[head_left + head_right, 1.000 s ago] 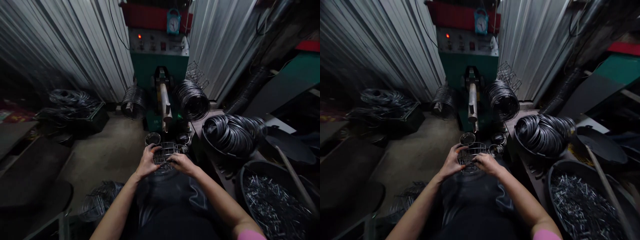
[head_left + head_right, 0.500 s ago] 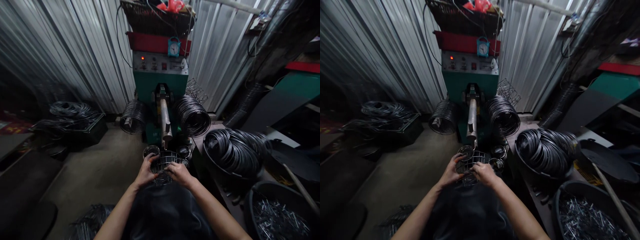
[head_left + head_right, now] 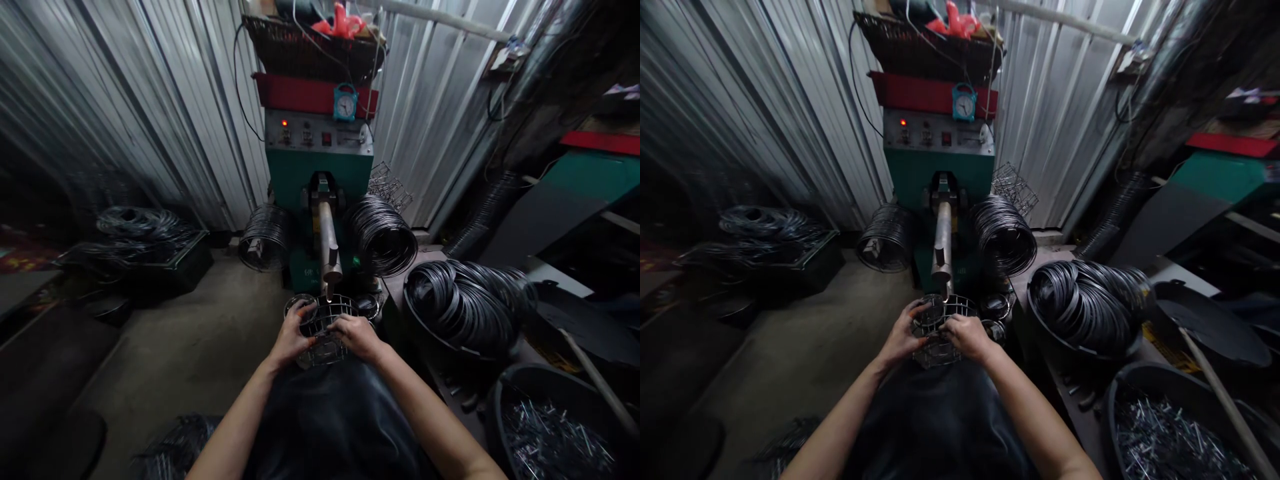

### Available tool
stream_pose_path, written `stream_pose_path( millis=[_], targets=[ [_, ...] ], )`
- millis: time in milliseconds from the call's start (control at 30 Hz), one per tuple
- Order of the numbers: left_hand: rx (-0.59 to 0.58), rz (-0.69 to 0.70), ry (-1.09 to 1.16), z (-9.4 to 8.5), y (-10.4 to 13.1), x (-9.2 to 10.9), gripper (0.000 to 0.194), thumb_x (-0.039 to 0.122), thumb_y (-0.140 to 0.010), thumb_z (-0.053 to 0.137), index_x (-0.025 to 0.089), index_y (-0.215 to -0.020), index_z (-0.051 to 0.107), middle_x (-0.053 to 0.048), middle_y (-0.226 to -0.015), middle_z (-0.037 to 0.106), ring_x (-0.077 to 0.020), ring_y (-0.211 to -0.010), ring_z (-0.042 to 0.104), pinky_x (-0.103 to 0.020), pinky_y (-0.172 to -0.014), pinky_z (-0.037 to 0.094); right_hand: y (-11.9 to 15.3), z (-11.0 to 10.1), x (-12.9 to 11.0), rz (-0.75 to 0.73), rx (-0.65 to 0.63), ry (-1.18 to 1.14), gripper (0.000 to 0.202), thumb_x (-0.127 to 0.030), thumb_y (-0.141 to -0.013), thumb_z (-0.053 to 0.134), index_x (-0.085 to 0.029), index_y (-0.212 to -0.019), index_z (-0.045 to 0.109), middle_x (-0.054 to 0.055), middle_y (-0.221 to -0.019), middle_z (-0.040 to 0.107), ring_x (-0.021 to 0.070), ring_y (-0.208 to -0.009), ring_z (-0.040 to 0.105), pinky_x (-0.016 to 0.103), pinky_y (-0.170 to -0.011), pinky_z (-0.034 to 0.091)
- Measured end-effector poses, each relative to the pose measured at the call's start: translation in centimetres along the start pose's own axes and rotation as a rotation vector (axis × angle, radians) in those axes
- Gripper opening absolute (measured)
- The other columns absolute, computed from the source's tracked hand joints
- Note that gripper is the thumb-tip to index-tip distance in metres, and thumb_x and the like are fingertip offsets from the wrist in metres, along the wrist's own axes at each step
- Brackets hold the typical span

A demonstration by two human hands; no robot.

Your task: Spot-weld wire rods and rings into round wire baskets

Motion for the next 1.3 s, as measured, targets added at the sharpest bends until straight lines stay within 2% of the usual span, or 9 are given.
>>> stream_pose_path(
  millis=[167,333,533,667,733,833,1033,1300],
  targets=[
    [-0.027,-0.044,0.025,0.1,-1.7,-0.3,0.064,0.031,-0.057,0.078,0.020,-0.116,0.056,-0.011,-0.126,0.048,-0.0291,-0.120,0.046,-0.045,-0.102,0.038,-1.0,-0.2,0.9,-0.015,0.067,-0.047,0.013,-0.017,-0.085,0.056,-0.020,-0.094,0.066,0.005,-0.096,0.069,0.0155,-0.085,0.065,0.022,-0.071,0.047],
    [0.031,-0.019,0.036,0.0,-1.6,-0.3,0.060,0.030,-0.060,0.076,0.023,-0.116,0.057,-0.010,-0.124,0.049,-0.0282,-0.120,0.046,-0.046,-0.101,0.038,-1.1,0.4,1.5,-0.029,0.132,-0.056,0.013,-0.019,-0.087,0.054,-0.022,-0.093,0.066,0.004,-0.093,0.069,0.0147,-0.084,0.066,0.021,-0.072,0.048],
    [0.075,-0.084,0.019,0.4,-3.1,-1.5,0.063,0.033,-0.054,0.079,0.020,-0.112,0.059,-0.010,-0.122,0.050,-0.0288,-0.116,0.049,-0.046,-0.100,0.039,-2.1,0.5,2.3,0.007,0.157,-0.026,0.017,-0.018,-0.087,0.054,-0.022,-0.098,0.066,0.005,-0.098,0.069,0.0164,-0.087,0.065,0.024,-0.076,0.049],
    [0.052,-0.087,0.032,0.6,-3.4,-2.2,0.066,0.032,-0.055,0.077,0.023,-0.116,0.057,-0.009,-0.127,0.047,-0.0281,-0.119,0.046,-0.046,-0.102,0.037,-0.6,-0.2,3.5,0.097,0.328,-0.089,0.026,-0.018,-0.084,0.058,-0.021,-0.109,0.062,0.008,-0.110,0.064,0.0181,-0.093,0.063,0.026,-0.080,0.049],
    [0.031,-0.087,0.034,0.6,-3.6,-2.5,0.067,0.032,-0.055,0.077,0.022,-0.117,0.056,-0.010,-0.128,0.045,-0.0286,-0.121,0.045,-0.046,-0.103,0.036,0.0,-0.2,4.4,0.164,0.380,-0.130,0.017,-0.018,-0.083,0.058,-0.020,-0.099,0.065,0.007,-0.100,0.065,0.0176,-0.086,0.064,0.026,-0.076,0.050],
    [0.011,-0.093,0.049,0.4,-4.3,-2.7,0.068,0.033,-0.054,0.077,0.020,-0.118,0.056,-0.011,-0.129,0.044,-0.0293,-0.122,0.044,-0.046,-0.104,0.035,-0.3,0.2,5.2,0.187,0.401,-0.182,0.009,-0.017,-0.084,0.057,-0.020,-0.083,0.065,0.004,-0.086,0.065,0.0168,-0.077,0.063,0.025,-0.070,0.049],
    [0.010,-0.151,0.032,-0.2,-6.1,-3.1,0.066,0.026,-0.051,0.078,0.019,-0.113,0.059,-0.011,-0.127,0.046,-0.0290,-0.121,0.046,-0.044,-0.104,0.035,-2.0,0.3,5.4,0.191,0.455,-0.211,0.009,-0.017,-0.084,0.056,-0.020,-0.080,0.063,0.004,-0.084,0.064,0.0168,-0.075,0.062,0.025,-0.068,0.047],
    [0.032,-0.129,0.047,0.5,-6.3,-3.8,0.066,0.031,-0.050,0.079,0.019,-0.111,0.058,-0.010,-0.124,0.048,-0.0282,-0.119,0.047,-0.044,-0.103,0.036,-2.5,0.6,6.0,0.182,0.451,-0.203,0.012,-0.015,-0.083,0.056,-0.020,-0.077,0.064,0.003,-0.080,0.063,0.0157,-0.071,0.060,0.026,-0.067,0.048]
  ],
)
Point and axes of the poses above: each hand's wrist, its own y-axis away from the middle knuckle, its own z-axis out of the palm, x = y × z, the point moved 5 cm from there along -y, towards the middle knuckle
